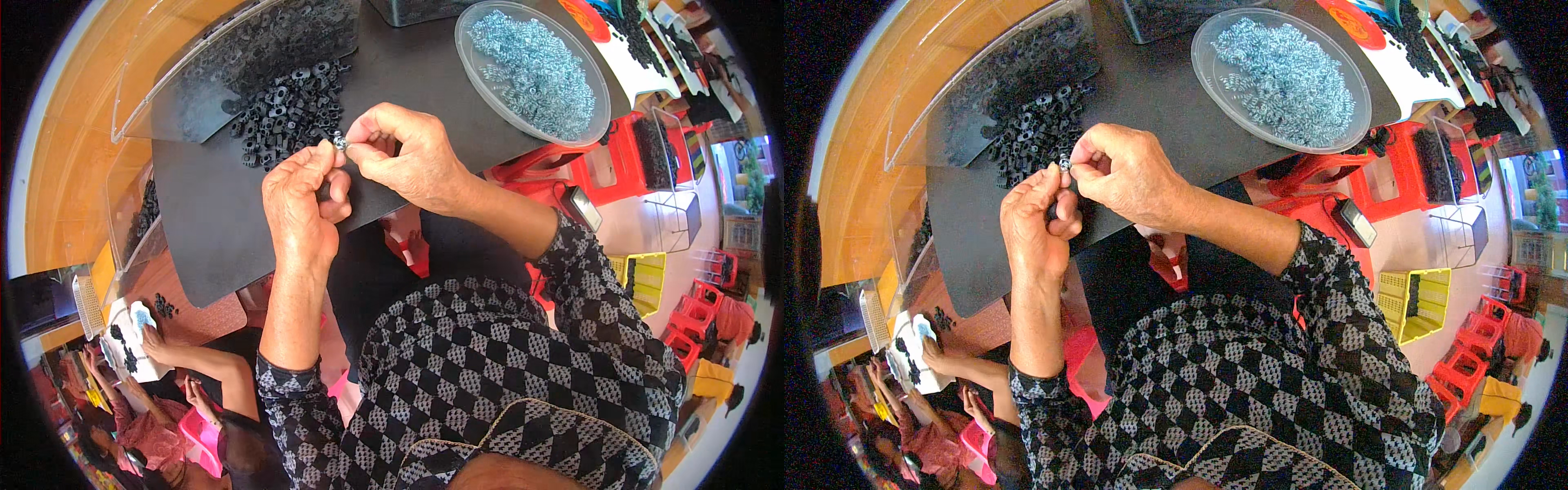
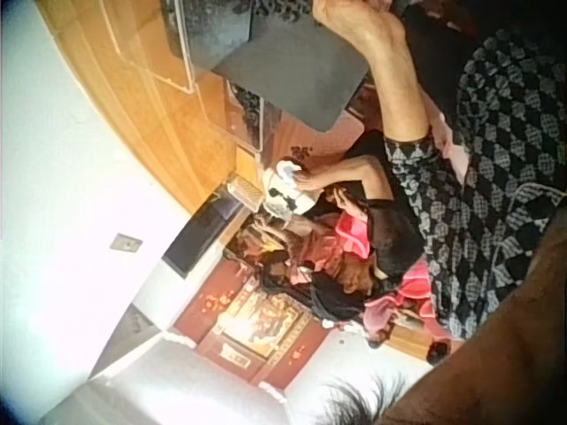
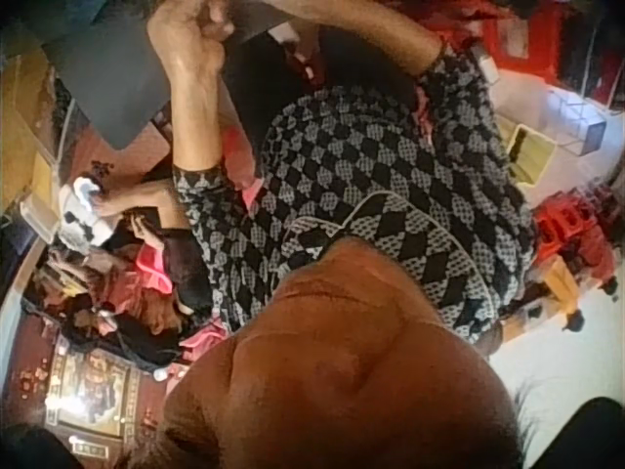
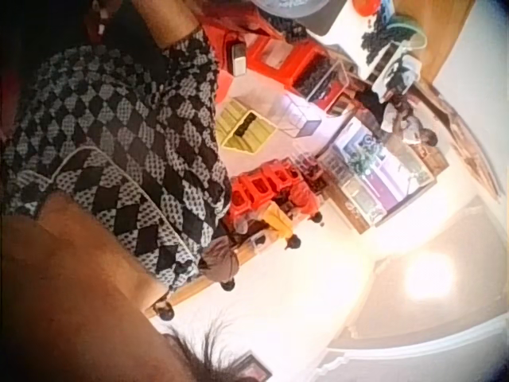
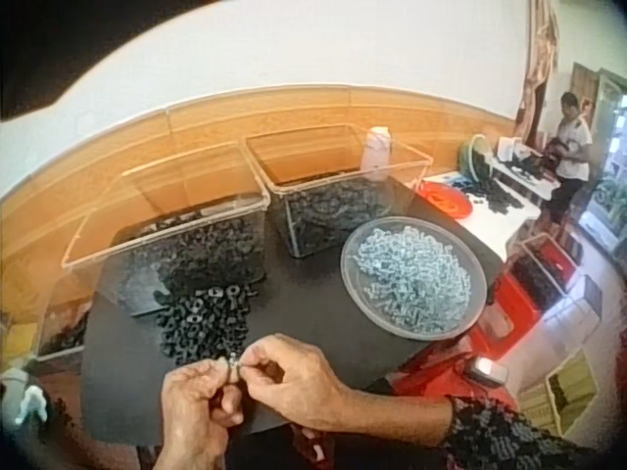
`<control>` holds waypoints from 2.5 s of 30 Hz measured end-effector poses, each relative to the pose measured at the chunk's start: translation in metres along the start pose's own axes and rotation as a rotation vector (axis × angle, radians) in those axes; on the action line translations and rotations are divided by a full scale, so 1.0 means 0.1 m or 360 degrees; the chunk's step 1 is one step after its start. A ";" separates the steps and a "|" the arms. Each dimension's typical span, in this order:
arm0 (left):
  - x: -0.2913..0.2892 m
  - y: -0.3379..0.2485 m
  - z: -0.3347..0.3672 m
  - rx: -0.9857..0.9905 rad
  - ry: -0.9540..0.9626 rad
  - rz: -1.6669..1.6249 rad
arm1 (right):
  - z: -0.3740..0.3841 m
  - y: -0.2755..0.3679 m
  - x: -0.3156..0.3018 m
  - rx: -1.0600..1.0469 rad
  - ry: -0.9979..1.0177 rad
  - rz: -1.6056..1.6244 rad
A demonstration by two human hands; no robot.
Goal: The person assembles cord locks by inserting springs into plastic toggle pieces and pressing the components together by hand.
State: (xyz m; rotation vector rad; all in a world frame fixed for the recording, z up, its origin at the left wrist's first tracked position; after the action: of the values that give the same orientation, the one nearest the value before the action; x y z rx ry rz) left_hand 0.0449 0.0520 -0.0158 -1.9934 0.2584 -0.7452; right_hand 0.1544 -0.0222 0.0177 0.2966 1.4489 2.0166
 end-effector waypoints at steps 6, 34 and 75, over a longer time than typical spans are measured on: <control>0.03 0.04 -0.01 -0.0067 0.0069 -0.0025 | -0.01 -0.08 0.00 0.0201 0.0065 0.0192; 0.03 -0.12 -0.04 0.0338 0.0180 0.0486 | 0.00 -0.14 0.03 0.0548 0.0435 0.0290; 0.05 -0.27 -0.18 0.0895 -0.0242 0.1075 | 0.06 -0.17 0.15 0.0540 0.0449 0.0461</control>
State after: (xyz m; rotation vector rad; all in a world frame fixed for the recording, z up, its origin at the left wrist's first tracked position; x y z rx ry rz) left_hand 0.0349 0.0509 0.0160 -1.2934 0.5307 -0.1913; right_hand 0.1517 -0.0052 0.0014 0.3945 2.0319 2.0925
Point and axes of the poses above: each hand's wrist, its own z-axis towards the middle knuckle, its own x-axis out of the palm, y = z × x, the point moved 7 cm from there along z, towards the middle knuckle, and after that the axes turned 3 degrees about -y, right-handed, at the moved point
